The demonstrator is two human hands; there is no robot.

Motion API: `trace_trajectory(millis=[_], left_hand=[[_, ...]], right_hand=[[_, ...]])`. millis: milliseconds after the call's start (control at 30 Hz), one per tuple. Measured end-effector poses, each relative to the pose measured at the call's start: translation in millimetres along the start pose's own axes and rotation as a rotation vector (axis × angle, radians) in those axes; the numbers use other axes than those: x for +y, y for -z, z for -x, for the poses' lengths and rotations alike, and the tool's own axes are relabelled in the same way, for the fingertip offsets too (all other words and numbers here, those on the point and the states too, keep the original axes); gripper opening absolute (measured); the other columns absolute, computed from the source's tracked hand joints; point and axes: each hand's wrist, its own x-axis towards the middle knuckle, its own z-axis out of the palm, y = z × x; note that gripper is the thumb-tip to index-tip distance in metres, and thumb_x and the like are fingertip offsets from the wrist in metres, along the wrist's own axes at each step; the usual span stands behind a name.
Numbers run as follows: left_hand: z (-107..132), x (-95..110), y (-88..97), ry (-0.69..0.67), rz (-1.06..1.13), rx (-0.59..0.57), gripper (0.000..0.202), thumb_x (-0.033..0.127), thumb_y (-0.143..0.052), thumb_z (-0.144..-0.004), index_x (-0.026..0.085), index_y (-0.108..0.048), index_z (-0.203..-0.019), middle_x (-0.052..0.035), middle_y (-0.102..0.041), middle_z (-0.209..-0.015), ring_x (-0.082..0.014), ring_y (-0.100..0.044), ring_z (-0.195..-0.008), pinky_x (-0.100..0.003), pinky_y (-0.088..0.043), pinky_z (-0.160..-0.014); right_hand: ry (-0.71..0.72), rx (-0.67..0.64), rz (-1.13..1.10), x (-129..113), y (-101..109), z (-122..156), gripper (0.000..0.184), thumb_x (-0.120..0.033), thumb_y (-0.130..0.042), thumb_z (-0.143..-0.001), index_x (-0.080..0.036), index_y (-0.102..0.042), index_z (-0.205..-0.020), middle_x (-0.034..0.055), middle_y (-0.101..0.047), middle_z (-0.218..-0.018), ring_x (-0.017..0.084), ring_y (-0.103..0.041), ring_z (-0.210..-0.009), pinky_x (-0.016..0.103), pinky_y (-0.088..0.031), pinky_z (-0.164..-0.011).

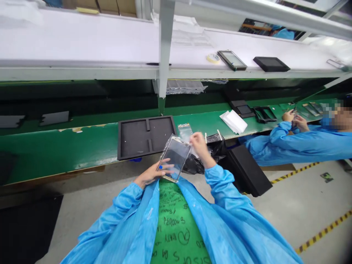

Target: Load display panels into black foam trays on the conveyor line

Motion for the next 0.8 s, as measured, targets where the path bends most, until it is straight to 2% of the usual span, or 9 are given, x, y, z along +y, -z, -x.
trace_trajectory(millis=[100, 167, 200, 267, 333, 433, 500, 667, 800], left_hand=[[40, -9, 8.0, -0.026, 0.031, -0.006, 0.073, 0.014, -0.079, -0.082, 0.027, -0.049, -0.147, -0.0203, -0.058, -0.148, -0.0369, -0.065, -0.126, -0.058, -0.040, -0.112], [60, -12, 11.3, -0.038, 0.053, -0.003, 0.071, 0.013, -0.077, -0.083, 0.027, -0.049, -0.147, -0.0199, -0.056, -0.151, -0.0372, -0.063, -0.128, -0.058, -0.042, -0.110], [67, -13, 12.6, -0.041, 0.062, -0.003, 0.070, 0.012, -0.075, -0.084, 0.027, -0.049, -0.147, -0.0198, -0.055, -0.152, -0.0374, -0.062, -0.129, -0.057, -0.044, -0.109], [76, -14, 14.5, -0.040, 0.071, -0.012, 0.068, 0.011, -0.074, -0.084, 0.026, -0.050, -0.146, -0.0199, -0.055, -0.152, -0.0379, -0.062, -0.130, -0.057, -0.048, -0.105], [81, -16, 15.9, -0.025, 0.068, -0.037, 0.064, 0.010, -0.072, -0.085, 0.025, -0.052, -0.144, -0.0201, -0.055, -0.151, -0.0388, -0.061, -0.130, -0.056, -0.050, -0.102], [83, -17, 16.9, 0.030, 0.042, -0.075, 0.061, 0.010, -0.072, -0.085, 0.025, -0.054, -0.142, -0.0201, -0.057, -0.150, -0.0392, -0.062, -0.129, -0.055, -0.053, -0.099], [84, -12, 16.4, 0.072, 0.005, -0.088, 0.060, 0.013, -0.076, -0.083, 0.023, -0.057, -0.138, -0.0202, -0.060, -0.147, -0.0383, -0.064, -0.126, -0.054, -0.053, -0.098], [84, 18, 1.0, 0.173, -0.305, -0.076, 0.041, 0.026, -0.083, -0.080, 0.014, -0.068, -0.117, -0.0203, -0.076, -0.120, -0.0313, -0.076, -0.104, -0.047, -0.057, -0.093], [79, 24, -24.3, 0.056, -0.487, 0.150, 0.037, 0.039, -0.086, -0.076, 0.013, -0.068, -0.096, -0.0137, -0.081, -0.091, -0.0248, -0.077, -0.082, -0.034, -0.058, -0.073]], right_hand=[[0.017, 0.458, -0.133, -12, 61, -24, 0.021, -0.033, -0.063, -0.085, -0.024, -0.051, -0.099, -0.0035, -0.060, -0.077, 0.011, -0.056, -0.062, 0.024, -0.048, -0.061], [0.073, 0.611, -0.024, -17, 88, -26, 0.015, -0.032, -0.060, -0.087, -0.022, -0.055, -0.097, 0.0018, -0.061, -0.083, 0.014, -0.059, -0.073, 0.030, -0.053, -0.073], [0.107, 0.617, 0.091, -19, 92, -23, 0.013, -0.032, -0.059, -0.088, -0.021, -0.058, -0.095, 0.0055, -0.063, -0.089, 0.016, -0.061, -0.082, 0.034, -0.053, -0.082], [0.144, 0.463, 0.330, -23, 80, -9, 0.016, -0.035, -0.060, -0.088, -0.019, -0.064, -0.091, 0.0107, -0.066, -0.097, 0.021, -0.061, -0.098, 0.039, -0.049, -0.095], [0.102, 0.094, 0.414, -31, 49, 7, 0.026, -0.044, -0.060, -0.089, -0.019, -0.067, -0.086, 0.0109, -0.068, -0.097, 0.023, -0.061, -0.100, 0.040, -0.048, -0.097], [-0.026, -0.526, 0.249, -47, -4, 23, 0.042, -0.057, -0.059, -0.089, -0.017, -0.069, -0.086, 0.0057, -0.068, -0.087, 0.019, -0.062, -0.084, 0.032, -0.051, -0.080], [-0.081, -0.761, 0.129, -57, -28, 27, 0.046, -0.061, -0.065, -0.085, -0.015, -0.066, -0.084, 0.0010, -0.063, -0.077, 0.013, -0.056, -0.070, 0.025, -0.046, -0.066], [-0.295, -0.944, -0.100, -59, -56, 36, 0.053, -0.066, -0.076, -0.074, -0.016, -0.057, -0.078, -0.0069, -0.049, -0.061, 0.006, -0.037, -0.051, 0.019, -0.028, -0.048], [-0.377, -0.935, -0.163, -39, -75, 48, 0.061, -0.072, -0.079, -0.064, -0.017, -0.054, -0.073, -0.0075, -0.047, -0.060, 0.006, -0.034, -0.050, 0.019, -0.025, -0.044]])
